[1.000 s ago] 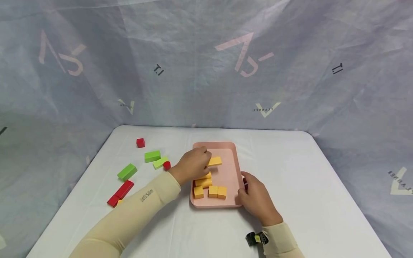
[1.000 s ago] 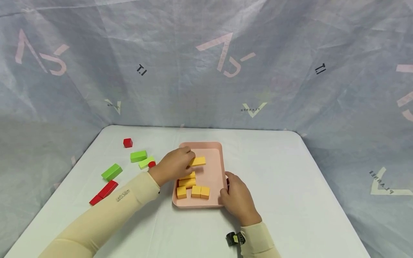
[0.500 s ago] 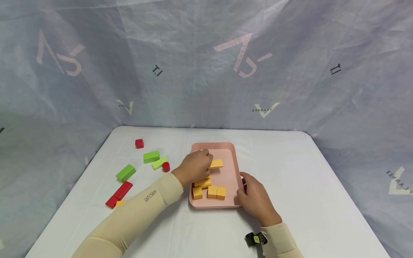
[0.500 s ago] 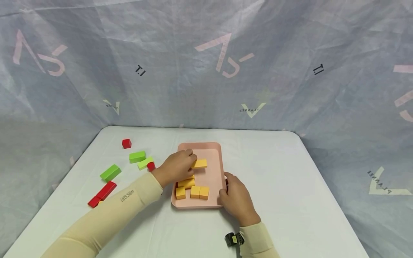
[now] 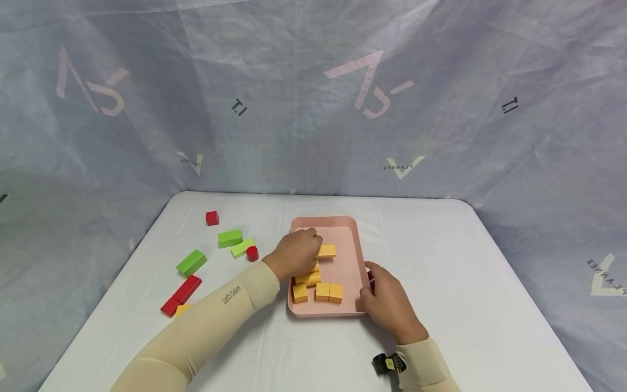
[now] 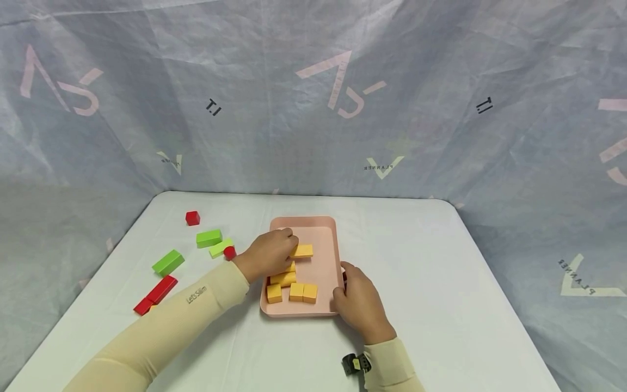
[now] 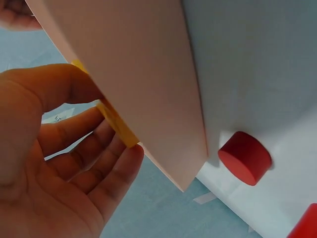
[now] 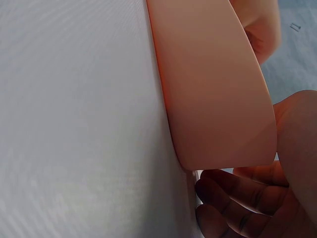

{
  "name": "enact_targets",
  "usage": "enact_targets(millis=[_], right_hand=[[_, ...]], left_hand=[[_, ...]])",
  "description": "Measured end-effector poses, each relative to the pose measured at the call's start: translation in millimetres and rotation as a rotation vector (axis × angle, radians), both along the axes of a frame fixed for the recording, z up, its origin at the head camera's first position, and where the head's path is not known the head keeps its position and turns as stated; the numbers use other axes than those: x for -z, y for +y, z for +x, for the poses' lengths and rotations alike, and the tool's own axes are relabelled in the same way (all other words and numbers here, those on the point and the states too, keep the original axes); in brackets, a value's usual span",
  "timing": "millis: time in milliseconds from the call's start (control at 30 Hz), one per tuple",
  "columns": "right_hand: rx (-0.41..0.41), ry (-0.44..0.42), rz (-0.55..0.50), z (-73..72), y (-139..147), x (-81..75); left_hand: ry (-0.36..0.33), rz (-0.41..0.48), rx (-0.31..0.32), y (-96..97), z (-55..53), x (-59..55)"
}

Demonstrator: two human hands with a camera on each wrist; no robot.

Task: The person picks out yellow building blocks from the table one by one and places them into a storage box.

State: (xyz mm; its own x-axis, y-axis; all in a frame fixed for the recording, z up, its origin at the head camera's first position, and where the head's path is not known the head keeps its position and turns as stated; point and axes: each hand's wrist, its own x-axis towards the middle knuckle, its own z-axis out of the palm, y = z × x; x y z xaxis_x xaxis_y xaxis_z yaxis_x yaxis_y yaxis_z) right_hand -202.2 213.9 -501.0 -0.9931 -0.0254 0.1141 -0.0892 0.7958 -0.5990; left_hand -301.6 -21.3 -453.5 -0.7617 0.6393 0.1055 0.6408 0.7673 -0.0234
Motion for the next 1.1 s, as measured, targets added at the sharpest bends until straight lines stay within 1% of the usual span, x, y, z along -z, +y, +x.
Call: enact_targets(millis=[133,333,433,633,900,1100], right_hand=[[-0.001,0.0,-0.001,0.2,-0.1,-0.1],[0.001,-0.003,-0.005,0.0,0.2,0.0],[0.004,-0.007,-0.004,-0.2,0.1,0.0],[0.007,-0.013,0.0,0.2,-0.6,0.0],[0.005,-0.013,-0.001,0.2,-1.9,-0.8],[0.007,-0.006,0.004,0.3,-1.5,-0.4]], left_hand=[[0.011,-0.002,-0.005,-0.1,-1.3,2.7],[-0.028,-0.05,-0.034,0.0,-2.2,3.1],[-0.048,-0.068,-0.039,-0.5,-3.2,2.0],[-0.081,-0.064,-0.034,-0.9,-4.6,1.2],[-0.114,-0.058,-0.047,-0.1,-4.6,1.1],[-0.165,-0.056,-0.062,1.7,-5.8,1.1]])
